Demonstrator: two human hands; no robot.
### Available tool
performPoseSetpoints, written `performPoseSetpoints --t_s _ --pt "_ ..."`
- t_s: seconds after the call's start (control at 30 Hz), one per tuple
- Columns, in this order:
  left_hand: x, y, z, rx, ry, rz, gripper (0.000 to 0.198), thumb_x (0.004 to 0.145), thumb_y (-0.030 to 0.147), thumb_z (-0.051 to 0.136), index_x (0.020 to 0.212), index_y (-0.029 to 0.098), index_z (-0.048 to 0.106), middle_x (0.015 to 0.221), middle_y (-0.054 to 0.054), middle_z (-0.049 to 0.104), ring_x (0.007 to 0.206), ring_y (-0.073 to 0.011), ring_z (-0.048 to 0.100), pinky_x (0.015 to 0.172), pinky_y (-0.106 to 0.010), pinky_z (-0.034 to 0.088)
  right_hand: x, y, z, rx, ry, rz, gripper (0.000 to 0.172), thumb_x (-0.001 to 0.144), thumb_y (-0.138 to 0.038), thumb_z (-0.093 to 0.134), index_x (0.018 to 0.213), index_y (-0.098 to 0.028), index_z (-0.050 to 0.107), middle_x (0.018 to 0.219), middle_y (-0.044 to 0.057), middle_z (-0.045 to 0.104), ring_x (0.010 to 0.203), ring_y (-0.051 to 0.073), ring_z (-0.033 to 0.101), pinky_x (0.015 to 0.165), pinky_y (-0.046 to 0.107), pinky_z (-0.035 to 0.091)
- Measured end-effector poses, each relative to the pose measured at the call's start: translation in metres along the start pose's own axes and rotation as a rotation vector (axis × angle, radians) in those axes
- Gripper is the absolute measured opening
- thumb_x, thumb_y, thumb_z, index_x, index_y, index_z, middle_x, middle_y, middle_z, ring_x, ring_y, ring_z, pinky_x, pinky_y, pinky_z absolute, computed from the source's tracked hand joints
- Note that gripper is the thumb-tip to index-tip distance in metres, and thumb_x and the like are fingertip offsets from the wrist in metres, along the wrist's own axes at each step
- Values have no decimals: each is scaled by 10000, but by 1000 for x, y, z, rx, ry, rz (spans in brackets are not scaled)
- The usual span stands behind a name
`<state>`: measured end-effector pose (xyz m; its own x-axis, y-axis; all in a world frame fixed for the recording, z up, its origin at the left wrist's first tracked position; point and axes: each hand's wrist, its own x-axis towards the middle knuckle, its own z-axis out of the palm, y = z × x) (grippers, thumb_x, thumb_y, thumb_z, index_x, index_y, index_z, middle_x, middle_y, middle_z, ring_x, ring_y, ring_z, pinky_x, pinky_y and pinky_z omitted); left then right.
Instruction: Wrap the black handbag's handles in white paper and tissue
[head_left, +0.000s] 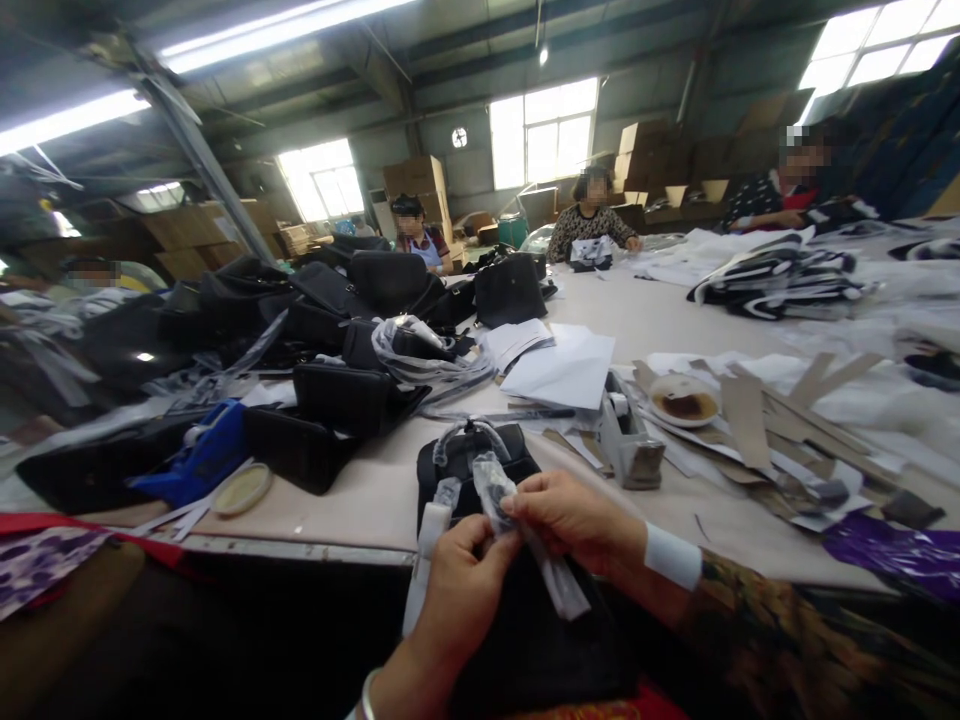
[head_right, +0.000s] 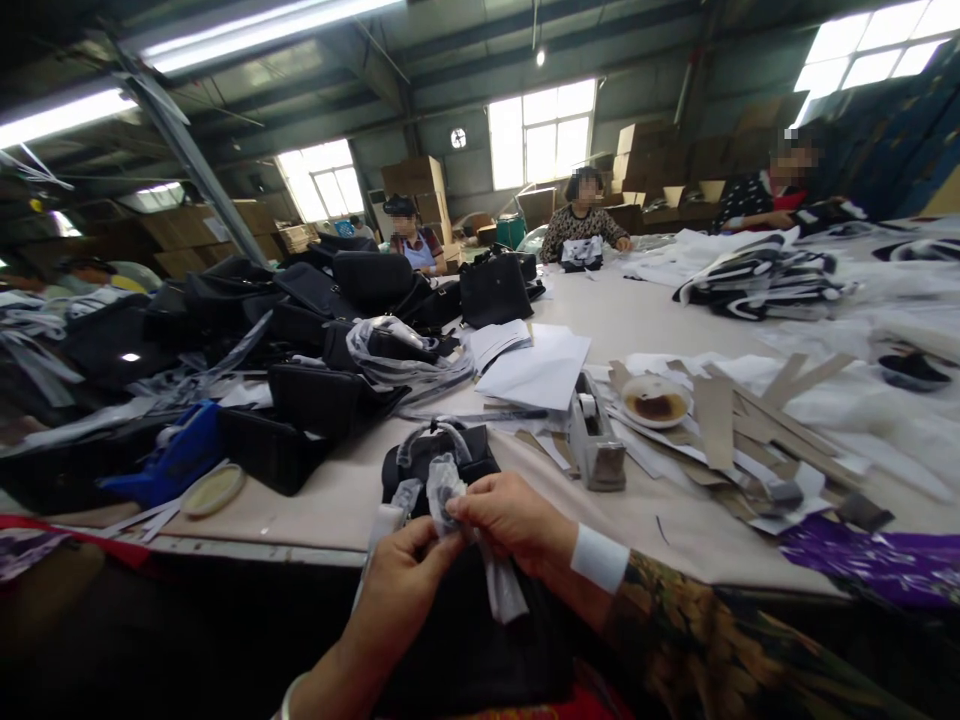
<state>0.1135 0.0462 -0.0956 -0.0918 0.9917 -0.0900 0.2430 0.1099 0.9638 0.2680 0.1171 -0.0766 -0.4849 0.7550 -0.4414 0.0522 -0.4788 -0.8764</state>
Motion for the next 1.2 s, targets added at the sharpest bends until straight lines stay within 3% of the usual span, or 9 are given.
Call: performPoseSetpoints --t_s 0.1,0.2,0.3,0.37,0.53,0.67,0.8,0.93,1.2 --pt "1 -1 -1 -339 -124 -245 446 744 564 799 917 160 725 703 8 517 630 -124 431 567 -231 359 -4 2 -1 -145 41 -152 252 680 -360 692 630 -152 560 526 -65 426 498 63 319 470 220 230" --pt "3 0 -1 -490 -106 -361 601 675 684 809 952 166 681 735 22 484 651 -113 425 537 -198 353 -3 6 -4 -299 62 -226 237 730 -328 644 607 -153 542 554 -63 392 546 75 323 504 227 242" --pt "5 0 3 -341 -35 -369 634 735 766 697 934 166 662 756 -1 526 704 -138 487 566 -211 418 2 13 -4 -452 76 -274 232 799 -284 607 615 -161 537 559 -56 412 552 90 351 509 237 257" --pt "7 0 5 -202 -11 -351 635 790 780 615 952 168 663 817 -33 585 768 -169 550 594 -232 458 3 15 -4 -631 94 -352 234 853 -259 584 643 -156 560 592 -28 501 575 107 420 531 245 288" --pt "12 -1 5 10 -28 -319 667 786 806 575 932 163 674 858 -62 624 717 -183 568 520 -247 448 -3 9 -1 -1071 34 -408 229 970 -217 480 904 -115 674 906 135 726 821 220 662 700 288 432" --pt "11 3 6 -45 -41 -341 644 762 793 620 897 164 660 756 -26 593 614 -144 527 460 -215 391 -9 8 4 -1224 46 -341 270 988 -197 431 1009 -97 681 989 181 729 884 282 704 728 333 487" --pt "8 3 11 -128 7 -311 550 778 705 694 911 174 646 663 37 512 510 -83 422 425 -175 288 -14 11 7 -1302 92 -384 258 955 -136 443 1023 -107 690 987 169 725 864 298 720 703 354 522" --pt "11 -2 15 -250 -49 -327 538 769 677 731 793 155 599 562 62 455 444 -44 334 403 -155 205 -20 8 7 -1389 106 -411 257 939 -118 471 1049 -104 704 1000 176 718 871 295 721 700 350 535" --pt "19 -5 19 -360 -70 -296 519 737 638 785 800 155 606 567 9 596 491 -106 537 507 -212 470 -21 12 -7 -1423 47 -601 252 950 -159 486 1034 -103 716 950 153 712 835 262 678 700 357 493"
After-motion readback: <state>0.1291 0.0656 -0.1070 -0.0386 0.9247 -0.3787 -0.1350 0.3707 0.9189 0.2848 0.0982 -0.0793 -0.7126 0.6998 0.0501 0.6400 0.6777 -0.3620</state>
